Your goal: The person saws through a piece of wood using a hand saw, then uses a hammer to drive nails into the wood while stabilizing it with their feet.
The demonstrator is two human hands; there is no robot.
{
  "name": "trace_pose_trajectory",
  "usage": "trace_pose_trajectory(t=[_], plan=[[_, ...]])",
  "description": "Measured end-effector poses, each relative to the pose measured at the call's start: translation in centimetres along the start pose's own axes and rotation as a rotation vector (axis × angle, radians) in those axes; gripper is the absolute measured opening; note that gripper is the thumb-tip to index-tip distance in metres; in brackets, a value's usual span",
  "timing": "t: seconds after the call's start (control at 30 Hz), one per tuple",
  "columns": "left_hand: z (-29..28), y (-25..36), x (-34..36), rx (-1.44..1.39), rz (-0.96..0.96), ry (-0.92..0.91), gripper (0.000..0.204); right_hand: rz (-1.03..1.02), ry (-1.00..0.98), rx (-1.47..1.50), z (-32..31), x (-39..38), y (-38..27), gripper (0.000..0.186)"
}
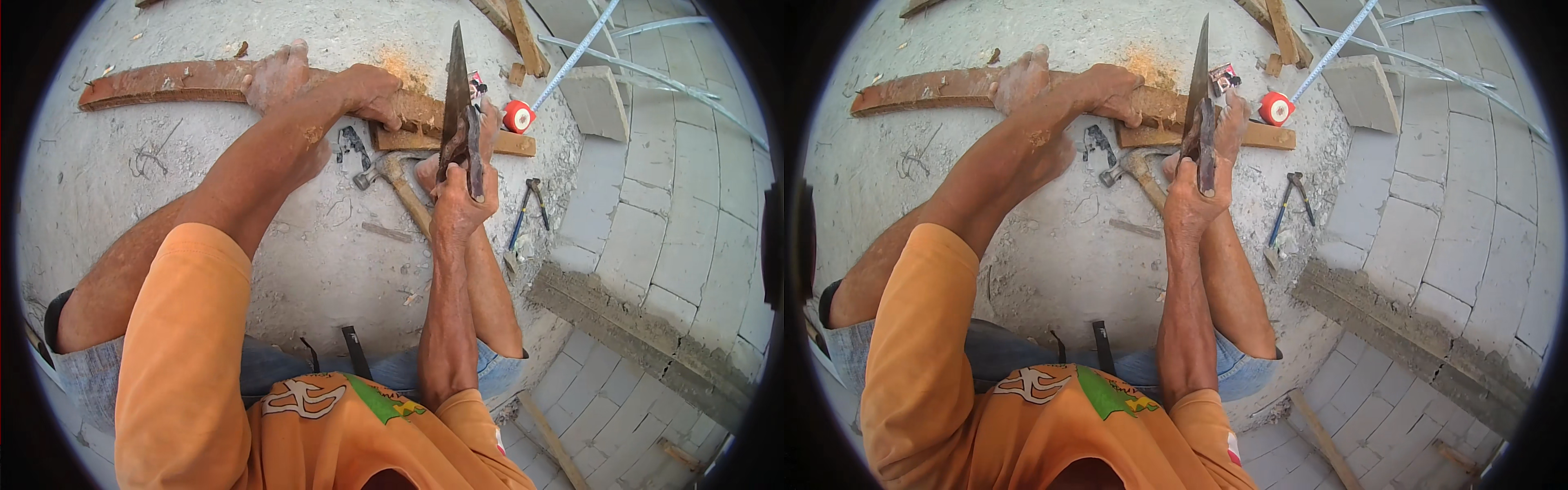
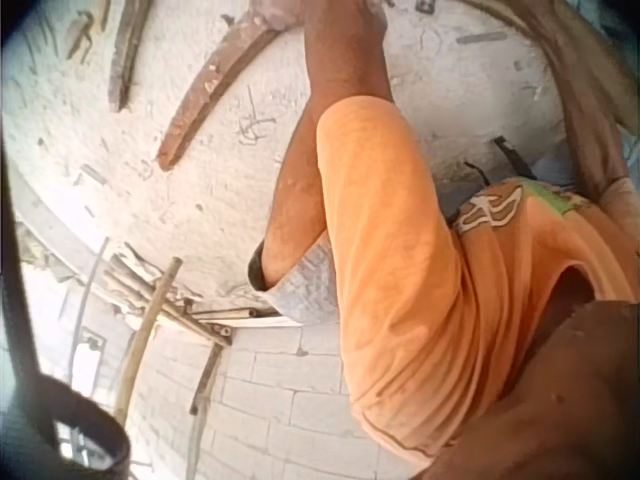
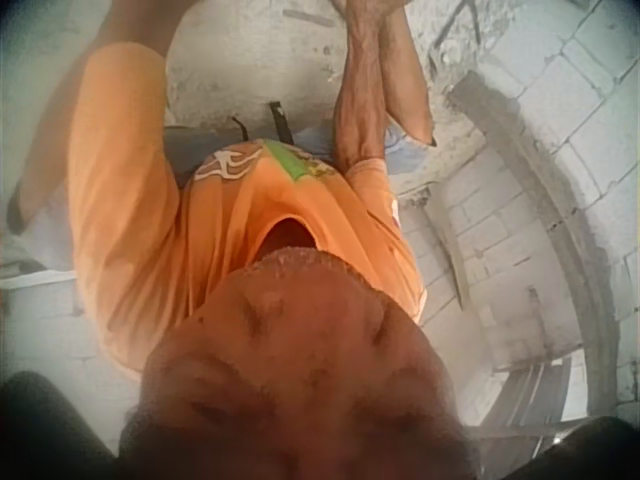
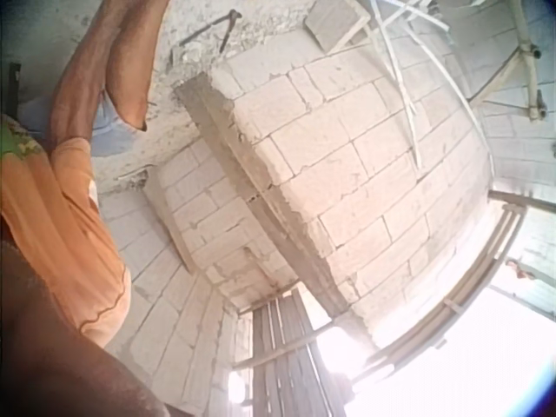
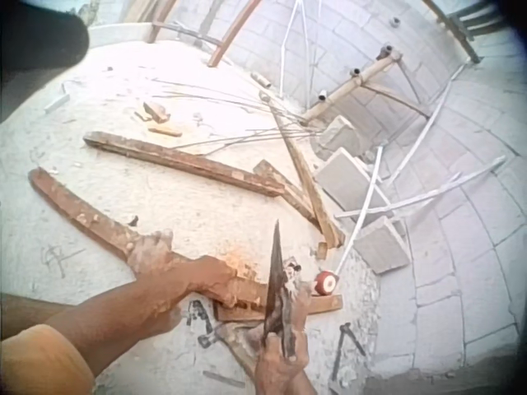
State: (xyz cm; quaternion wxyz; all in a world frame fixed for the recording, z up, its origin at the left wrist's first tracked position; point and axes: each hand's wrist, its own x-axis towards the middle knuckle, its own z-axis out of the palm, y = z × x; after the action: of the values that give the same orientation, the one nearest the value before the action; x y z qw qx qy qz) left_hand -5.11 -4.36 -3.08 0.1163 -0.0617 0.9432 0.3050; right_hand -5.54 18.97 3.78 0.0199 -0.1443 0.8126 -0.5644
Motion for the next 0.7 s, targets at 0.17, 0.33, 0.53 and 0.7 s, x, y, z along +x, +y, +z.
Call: trace_pose_trajectory(t=[0.17,0.33,0.53,0.7], plan=[[-0.6,0.3,-0.2,0.008,-0.06,-0.042,0.071,-0.107,0.039,-0.023,1.0,-0.2,-0.4,0.012],[0.0,0.2,0.4,-0.005,-0.014,-0.025,0.072,-0.11,0.009,-0.021,1.5,2.1,1.3,0.013],[-0.1,-0.4,0.8,0.025,-0.047,-0.077,0.072,-0.128,-0.015,-0.017,2.2,2.5,2.1,0.015],[-0.6,0.3,0.8,0.008,-0.027,-0.02,0.066,-0.135,-0.023,-0.054,1.3,2.4,2.5,0.016]])
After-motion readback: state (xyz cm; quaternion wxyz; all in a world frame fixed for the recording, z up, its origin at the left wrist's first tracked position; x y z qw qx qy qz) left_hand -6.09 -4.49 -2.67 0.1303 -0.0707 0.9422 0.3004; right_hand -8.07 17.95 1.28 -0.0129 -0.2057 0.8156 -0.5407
